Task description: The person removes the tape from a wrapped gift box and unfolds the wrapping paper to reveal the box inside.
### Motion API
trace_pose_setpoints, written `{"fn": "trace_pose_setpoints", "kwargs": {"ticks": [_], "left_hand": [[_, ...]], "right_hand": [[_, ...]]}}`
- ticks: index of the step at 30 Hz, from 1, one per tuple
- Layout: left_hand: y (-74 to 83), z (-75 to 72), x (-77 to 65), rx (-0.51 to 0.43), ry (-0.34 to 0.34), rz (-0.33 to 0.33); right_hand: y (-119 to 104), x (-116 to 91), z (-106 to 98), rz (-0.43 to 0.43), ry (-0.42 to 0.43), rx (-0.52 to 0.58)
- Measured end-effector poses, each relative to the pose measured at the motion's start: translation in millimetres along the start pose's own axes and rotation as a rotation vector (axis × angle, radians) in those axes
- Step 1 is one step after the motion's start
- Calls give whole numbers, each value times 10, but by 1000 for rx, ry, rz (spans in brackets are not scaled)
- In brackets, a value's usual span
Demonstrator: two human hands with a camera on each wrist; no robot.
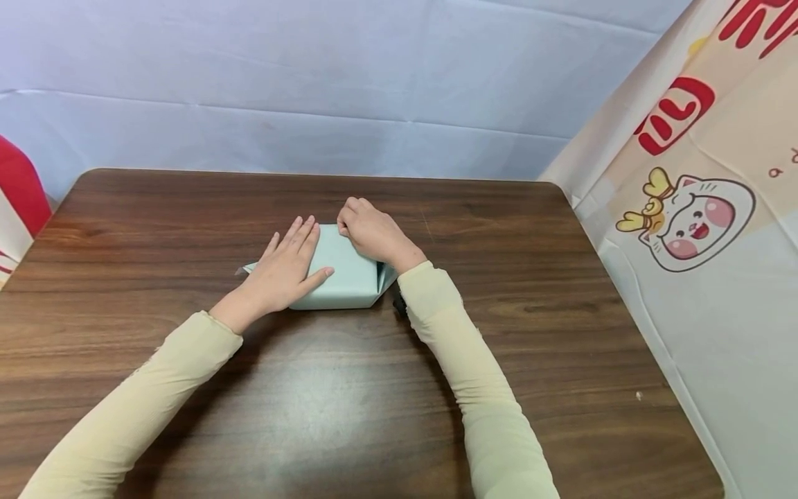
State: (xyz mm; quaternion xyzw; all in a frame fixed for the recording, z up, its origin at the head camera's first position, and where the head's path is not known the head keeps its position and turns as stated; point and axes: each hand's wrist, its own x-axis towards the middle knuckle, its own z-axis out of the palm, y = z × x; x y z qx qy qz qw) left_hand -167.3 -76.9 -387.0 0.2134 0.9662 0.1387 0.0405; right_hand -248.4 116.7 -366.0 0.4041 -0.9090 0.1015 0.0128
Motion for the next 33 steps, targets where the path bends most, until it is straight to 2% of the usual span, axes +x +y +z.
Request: {"fn": "trace_pose_setpoints", "kwargs": {"ticks": [4,8,12,15,18,21,27,33], "left_hand": [[6,-1,1,3,1,-1],[13,-9,1,-1,-1,-1],[10,-15,3,1,0,1],[1,-18,6,5,1,1],[-4,-25,6,5,1,1],[-5,-30,5,1,-1,1],[2,-27,0,-1,1,1],[11,-25,-1,3,5,-1]], "right_hand": [[-14,9,24,34,13,22],[30,-1,14,67,47,183],[111,-44,-8,23,97,364],[153,-62,-9,-35,120,404],[152,-54,5,-62,143,381],[120,-35,25,-43,157,318],[16,-12,27,39,102,151],[-36,32,41,130,71,88]]}}
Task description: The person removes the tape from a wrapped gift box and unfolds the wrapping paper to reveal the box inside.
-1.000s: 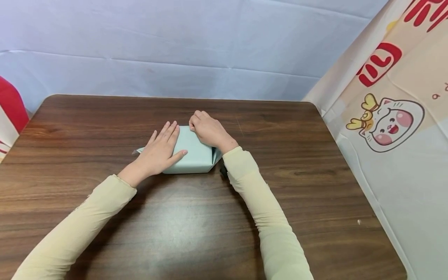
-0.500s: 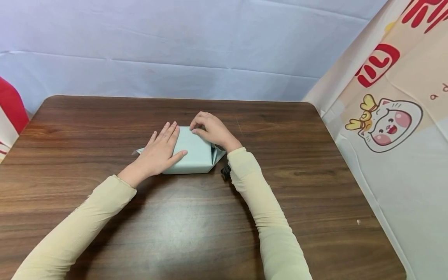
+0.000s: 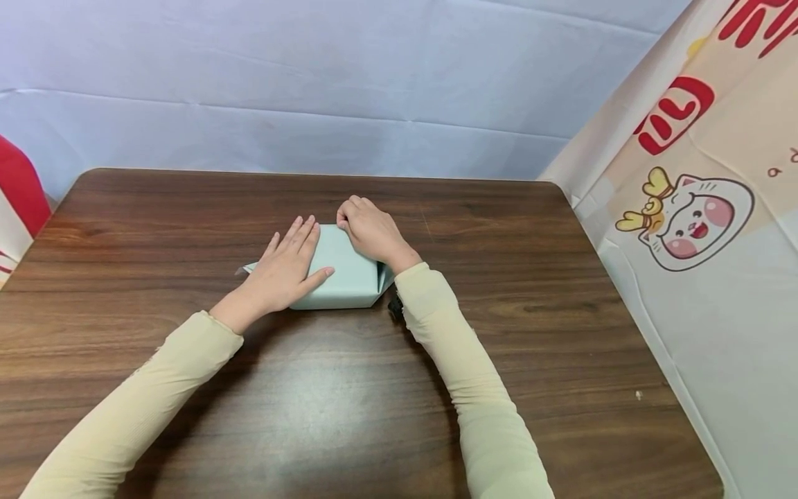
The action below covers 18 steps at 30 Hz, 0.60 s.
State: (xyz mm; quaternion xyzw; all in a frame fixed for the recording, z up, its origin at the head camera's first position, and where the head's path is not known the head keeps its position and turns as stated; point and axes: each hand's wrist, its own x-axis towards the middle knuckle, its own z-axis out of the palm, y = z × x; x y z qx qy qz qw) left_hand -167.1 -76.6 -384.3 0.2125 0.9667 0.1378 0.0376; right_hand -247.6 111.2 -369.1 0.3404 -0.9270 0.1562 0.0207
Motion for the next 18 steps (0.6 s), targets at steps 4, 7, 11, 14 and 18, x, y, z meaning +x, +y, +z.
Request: {"fn": "trace_pose_setpoints", "kwargs": {"ticks": [4,7,11,14,18], "left_hand": [[0,-2,0,5,5,2],[0,-13,1,6,9,6],[1,-24,1,1,7,7],[0,-34,-2,1,-1,6],[-2,-64,-21,13,-14,4]], "right_hand": [[-15,19,16,38,27,-4],[-26,30,16,66,49,8],[-35,38,20,95,71,41],[-36,43,18,110,72,76],[-32,36,-12,130,75,222]]}}
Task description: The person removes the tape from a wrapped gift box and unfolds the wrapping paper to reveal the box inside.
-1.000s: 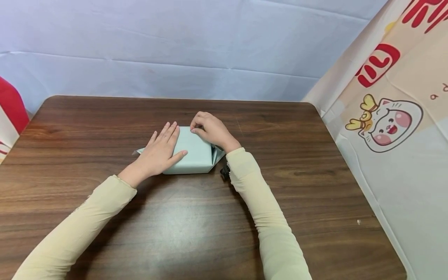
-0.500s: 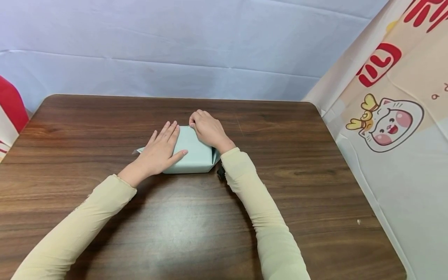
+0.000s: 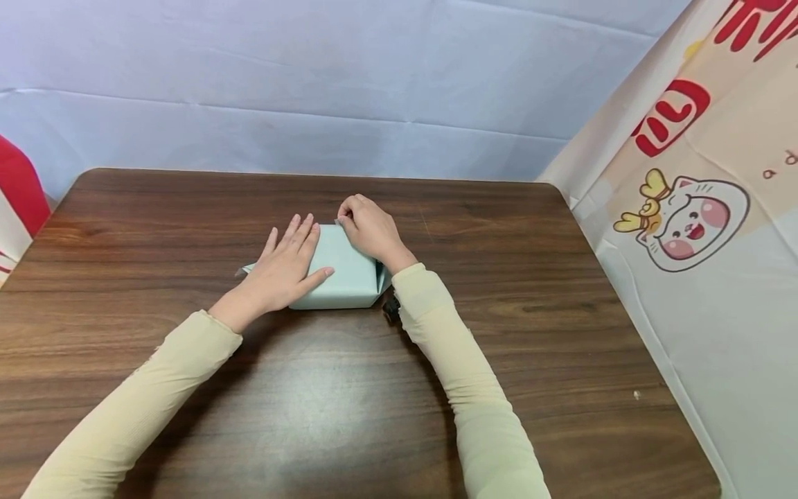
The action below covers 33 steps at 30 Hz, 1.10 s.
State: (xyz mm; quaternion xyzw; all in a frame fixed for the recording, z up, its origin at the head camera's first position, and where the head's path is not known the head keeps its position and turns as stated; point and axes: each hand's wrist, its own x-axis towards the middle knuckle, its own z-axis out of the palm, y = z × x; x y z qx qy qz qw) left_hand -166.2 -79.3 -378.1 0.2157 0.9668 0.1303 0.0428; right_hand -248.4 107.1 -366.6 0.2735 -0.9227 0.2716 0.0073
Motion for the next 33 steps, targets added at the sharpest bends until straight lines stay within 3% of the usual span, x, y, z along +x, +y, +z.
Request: {"fn": "trace_pose_setpoints", "kwargs": {"ticks": [5,12,16,23,27,30,33], "left_hand": [[27,-22,-22,24,-5,14],[76,-34,-150,36,12,49],[175,-91,-328,89,64,84],[414,-230,-747,225,172,159],[516,-299,-984,242,217,221],[578,-330,-1133,178,188,277],[593,-348,-1217,57,37,331]], "right_hand": [[39,-72,-100,-37,21,203],[47,-307,-218,-232,41,133],[25,-456,-264,-343,53,104],[-8,-640,-309,-402,100,118],[-26,-710,-319,-457,98,82],[-38,-745,-328,-426,76,47],[-42,-751,-333,-316,62,33]]}}
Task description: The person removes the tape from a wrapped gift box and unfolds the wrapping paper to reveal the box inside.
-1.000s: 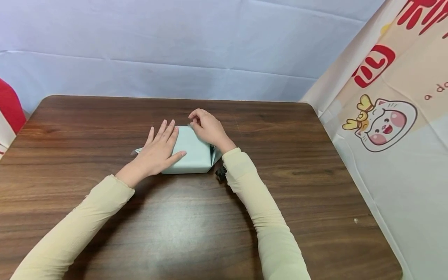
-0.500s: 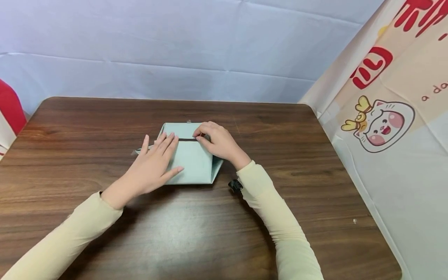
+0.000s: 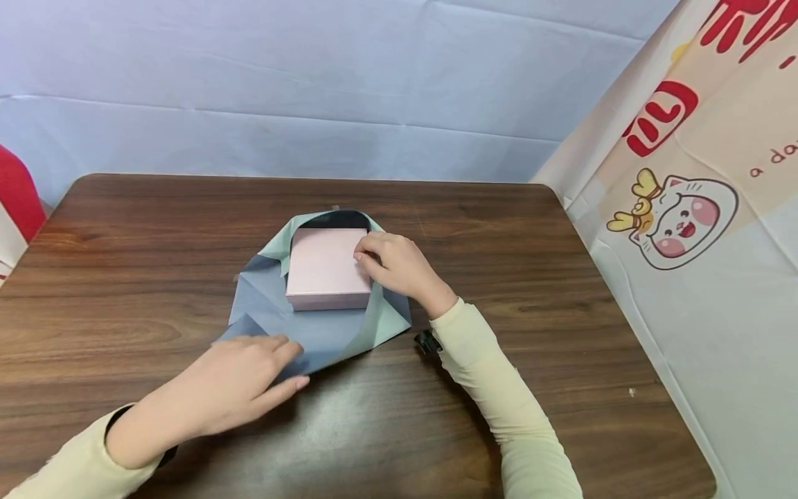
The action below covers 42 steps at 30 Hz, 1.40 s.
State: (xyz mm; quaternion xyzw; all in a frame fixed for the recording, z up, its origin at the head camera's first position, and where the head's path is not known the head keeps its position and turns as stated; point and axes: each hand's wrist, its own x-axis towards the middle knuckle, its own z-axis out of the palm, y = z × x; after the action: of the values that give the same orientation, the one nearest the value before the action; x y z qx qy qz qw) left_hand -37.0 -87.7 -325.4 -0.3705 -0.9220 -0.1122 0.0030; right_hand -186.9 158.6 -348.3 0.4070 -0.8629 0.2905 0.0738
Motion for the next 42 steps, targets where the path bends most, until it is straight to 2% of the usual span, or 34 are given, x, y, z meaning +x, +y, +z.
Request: {"fn": "trace_pose_setpoints", "kwargs": {"ticks": [2,5,8,10,12,14,19,21,25,28,31,34,36,38,42], "left_hand": [[-33,10,-12,-127,-130,9],[-175,81,25,-313,-311,6],[-369,189,89,-409,-387,-8],[-509,245,147,-416,-382,-17],[-657,275,216,-384,-349,-43],[-815,286,298,-342,-297,-65],[-1261,349,532,-186,-139,-65],[-1406,376,617,-153,-120,-91],[-1576,394,755,-165,-127,-185],[-1650,402,832,-172,-106,-245],[-1703,419,877,-147,-92,-314],[-1754,447,900,-46,-134,-369],[-1786,464,911,27,-178,-374],[-1808,474,912,78,-217,-358],[-1844,466,900,-13,-270,-339]], "right_hand": [[4,10,-8,91,-9,17],[23,29,-17,205,-26,59],[51,56,-23,273,-40,67],[65,76,-32,309,-59,61],[87,100,-34,352,-93,61],[116,124,-29,399,-130,69],[264,202,23,503,-194,91],[347,234,55,530,-223,98],[506,292,109,529,-305,59],[590,332,131,513,-346,-10],[629,366,163,529,-380,-126],[646,393,210,557,-470,-310],[651,406,246,565,-548,-421],[659,423,284,543,-613,-472],[694,462,330,497,-653,-368]]}}
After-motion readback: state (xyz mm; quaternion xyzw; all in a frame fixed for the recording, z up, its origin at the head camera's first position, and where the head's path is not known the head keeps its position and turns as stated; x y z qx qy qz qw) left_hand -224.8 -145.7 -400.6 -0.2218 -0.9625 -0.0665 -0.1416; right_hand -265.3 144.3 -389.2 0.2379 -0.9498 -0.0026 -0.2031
